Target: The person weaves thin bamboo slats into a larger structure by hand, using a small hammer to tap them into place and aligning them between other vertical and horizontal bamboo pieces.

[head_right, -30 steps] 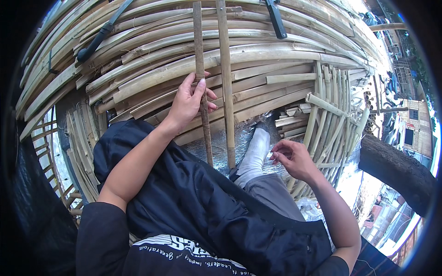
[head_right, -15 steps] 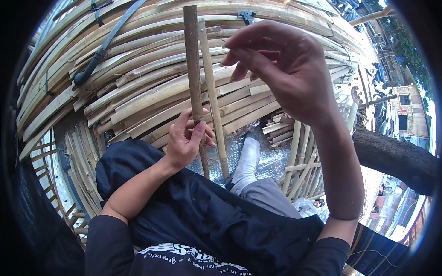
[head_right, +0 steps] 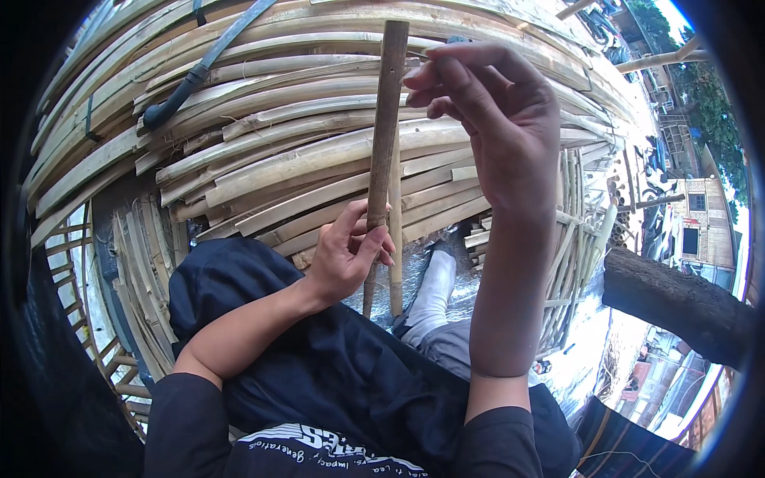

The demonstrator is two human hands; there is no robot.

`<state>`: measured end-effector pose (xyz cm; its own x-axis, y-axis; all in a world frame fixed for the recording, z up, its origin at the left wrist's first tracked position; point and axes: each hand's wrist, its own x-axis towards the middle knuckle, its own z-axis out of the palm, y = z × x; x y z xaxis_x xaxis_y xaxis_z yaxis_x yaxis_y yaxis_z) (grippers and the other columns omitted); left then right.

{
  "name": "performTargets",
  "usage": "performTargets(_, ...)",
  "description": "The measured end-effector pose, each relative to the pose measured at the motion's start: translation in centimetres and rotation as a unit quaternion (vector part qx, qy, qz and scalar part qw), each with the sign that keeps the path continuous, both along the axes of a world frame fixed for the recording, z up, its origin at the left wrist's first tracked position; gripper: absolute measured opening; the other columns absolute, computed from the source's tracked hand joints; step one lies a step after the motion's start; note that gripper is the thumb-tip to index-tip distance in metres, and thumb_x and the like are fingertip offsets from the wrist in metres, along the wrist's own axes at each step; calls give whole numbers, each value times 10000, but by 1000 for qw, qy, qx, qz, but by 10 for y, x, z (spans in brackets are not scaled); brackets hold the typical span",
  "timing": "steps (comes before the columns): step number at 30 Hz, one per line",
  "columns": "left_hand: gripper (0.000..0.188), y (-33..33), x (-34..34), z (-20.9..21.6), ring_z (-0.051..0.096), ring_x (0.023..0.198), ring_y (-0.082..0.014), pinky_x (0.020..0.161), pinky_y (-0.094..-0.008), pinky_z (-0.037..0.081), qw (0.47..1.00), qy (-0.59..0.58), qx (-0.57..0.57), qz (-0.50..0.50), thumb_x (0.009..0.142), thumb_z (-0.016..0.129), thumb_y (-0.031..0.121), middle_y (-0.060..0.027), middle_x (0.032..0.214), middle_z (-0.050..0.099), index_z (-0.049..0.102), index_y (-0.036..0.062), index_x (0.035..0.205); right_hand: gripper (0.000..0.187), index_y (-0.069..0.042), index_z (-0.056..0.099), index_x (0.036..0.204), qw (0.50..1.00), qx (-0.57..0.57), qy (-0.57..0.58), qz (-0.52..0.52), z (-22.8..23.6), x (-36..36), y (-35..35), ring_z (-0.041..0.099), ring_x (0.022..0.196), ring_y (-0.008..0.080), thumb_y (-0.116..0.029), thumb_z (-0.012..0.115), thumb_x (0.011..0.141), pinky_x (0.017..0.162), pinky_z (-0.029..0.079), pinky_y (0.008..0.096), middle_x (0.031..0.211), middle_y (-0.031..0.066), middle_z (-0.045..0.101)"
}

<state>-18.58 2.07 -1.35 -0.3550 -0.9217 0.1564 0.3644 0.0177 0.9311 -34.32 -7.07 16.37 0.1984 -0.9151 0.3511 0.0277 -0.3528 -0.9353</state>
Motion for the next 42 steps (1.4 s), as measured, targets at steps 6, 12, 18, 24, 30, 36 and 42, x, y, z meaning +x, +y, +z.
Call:
performTargets(6, 282, 1, 1, 3, 724, 647, -174, 594, -303, 611, 1000, 0, 2, -1, 1031, 593, 83, -110, 769, 703, 516, -4, 1289, 192, -9, 697, 1096, 1000, 13, 16, -5, -4, 0, 0, 724, 833, 163, -172, 696, 995, 731, 530, 273, 949, 128, 763)
performTargets(12, 279, 1, -2, 2, 724, 648, -176, 590, -304, 605, 1000, -3, 2, -9, 1033, 592, 87, -106, 768, 699, 515, 5, 1289, 188, -9, 699, 1083, 998, 27, 56, -20, -8, -3, 7, 723, 816, 158, -174, 695, 995, 725, 534, 267, 925, 124, 770)
performTargets(18, 273, 1, 1, 1, 721, 644, -176, 585, -306, 600, 1000, 1, -4, -9, 1034, 591, 89, -104, 767, 695, 517, 9, 1285, 182, -19, 704, 1076, 998, 36, 54, -20, -14, -1, -1, 725, 817, 154, -180, 700, 991, 721, 534, 271, 938, 114, 776)
performTargets(24, 275, 0, 0, 3, 718, 642, -177, 585, -307, 598, 1000, -6, -3, -14, 1035, 591, 93, -108, 771, 696, 515, 7, 1285, 169, -23, 706, 1072, 996, 33, 66, -40, -16, -4, -1, 724, 820, 148, -172, 698, 991, 721, 531, 273, 939, 110, 777)
performTargets(30, 278, 0, 0, 2, 724, 647, -181, 590, -308, 597, 1000, -1, 4, -18, 1035, 593, 100, -111, 770, 698, 514, 6, 1284, 172, -21, 708, 1076, 998, 33, 49, -38, -18, -7, -3, 724, 817, 145, -170, 699, 989, 722, 525, 269, 939, 109, 776)
performTargets(36, 277, 0, 0, 1, 727, 650, -183, 588, -307, 594, 1000, 0, 6, -17, 1034, 594, 95, -112, 771, 703, 514, 5, 1284, 139, -21, 682, 1105, 996, 53, 60, -27, -16, -9, -2, 701, 854, 153, -120, 659, 1010, 782, 546, 300, 972, 102, 743)
performTargets(42, 281, -1, 0, 1, 728, 653, -182, 589, -305, 592, 1000, -2, 2, -18, 1032, 595, 90, -111, 771, 703, 513, 3, 1287, 174, -25, 703, 1084, 997, 40, 55, -30, -18, -9, -6, 730, 826, 150, -174, 690, 995, 728, 523, 267, 948, 109, 777)
